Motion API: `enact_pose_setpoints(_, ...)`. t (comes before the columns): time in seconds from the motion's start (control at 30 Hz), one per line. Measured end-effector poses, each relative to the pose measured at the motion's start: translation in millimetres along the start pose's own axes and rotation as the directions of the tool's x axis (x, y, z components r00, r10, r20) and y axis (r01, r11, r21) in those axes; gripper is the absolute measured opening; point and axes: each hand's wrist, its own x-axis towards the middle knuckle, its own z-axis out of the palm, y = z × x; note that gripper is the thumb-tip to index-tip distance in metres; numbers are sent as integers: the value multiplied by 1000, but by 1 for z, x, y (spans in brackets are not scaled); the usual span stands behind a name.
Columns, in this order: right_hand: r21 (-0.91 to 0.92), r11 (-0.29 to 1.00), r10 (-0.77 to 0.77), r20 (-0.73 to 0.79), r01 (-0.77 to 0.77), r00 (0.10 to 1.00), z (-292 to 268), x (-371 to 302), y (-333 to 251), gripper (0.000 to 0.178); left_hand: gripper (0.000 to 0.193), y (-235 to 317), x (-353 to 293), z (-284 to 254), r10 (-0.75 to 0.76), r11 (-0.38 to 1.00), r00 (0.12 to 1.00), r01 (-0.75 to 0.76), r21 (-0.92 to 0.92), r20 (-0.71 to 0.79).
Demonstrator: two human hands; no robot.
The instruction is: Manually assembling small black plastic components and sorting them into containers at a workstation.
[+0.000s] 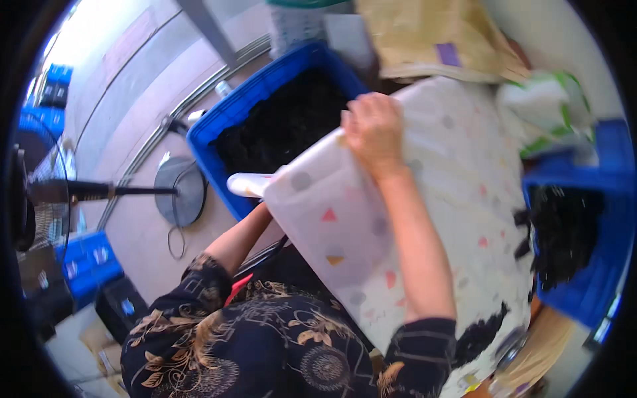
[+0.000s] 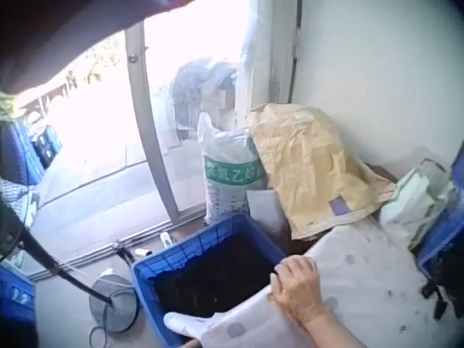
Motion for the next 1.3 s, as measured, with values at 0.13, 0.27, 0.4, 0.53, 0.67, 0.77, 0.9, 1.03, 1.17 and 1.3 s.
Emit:
enact_pose_setpoints(0.13, -3, 1000, 5, -167, -5, 986, 15, -35, -14, 21, 37, 40, -92, -10, 68, 888, 955, 73, 454, -287)
enact_pose_setpoints(0.27, 18, 994, 110, 26, -110, 994, -20, -81, -73, 32, 27, 99, -145, -33, 132, 957, 890, 0, 289, -436)
enact_pose_setpoints(0.4, 44, 984, 170, 104, -175, 980, -76, -147, -120, 36, 20, 169, -136, -55, 489, 850, 816, -366, 379, -308)
enact_pose_setpoints(0.53, 102, 939, 309, 163, -327, 937, -140, -230, -150, 33, 14, 223, -136, 58, 802, 520, 583, -572, 634, -131)
enact_pose_setpoints(0.67, -165, 825, 488, -272, -540, 829, -214, -313, -160, 40, 18, 204, -151, 189, 808, 327, 548, -724, 607, 218)
enact_pose_setpoints(0.77, -350, 440, 662, -496, -827, 562, -269, -390, -164, 55, 18, 157, -150, 265, 636, 410, 594, -801, 436, 493)
enact_pose_setpoints(0.9, -451, 60, 751, -568, -891, 337, -309, -443, -166, 70, 21, 98, -147, 321, 359, 338, 571, -817, 468, 738)
enact_pose_setpoints(1.03, -530, 150, 778, -457, -835, 431, -320, -466, -153, 75, 20, 40, -165, 347, 193, 113, 598, -801, 588, 778)
enact_pose_setpoints(1.17, -578, 187, 775, -410, -794, 481, -330, -471, -129, 67, 20, 46, -182, 360, 99, -261, 261, -924, 278, 960)
enact_pose_setpoints(1.3, -585, 202, 782, -386, -785, 489, -332, -475, -115, 58, 19, 47, -179, 352, 103, -65, 407, -908, 415, 907)
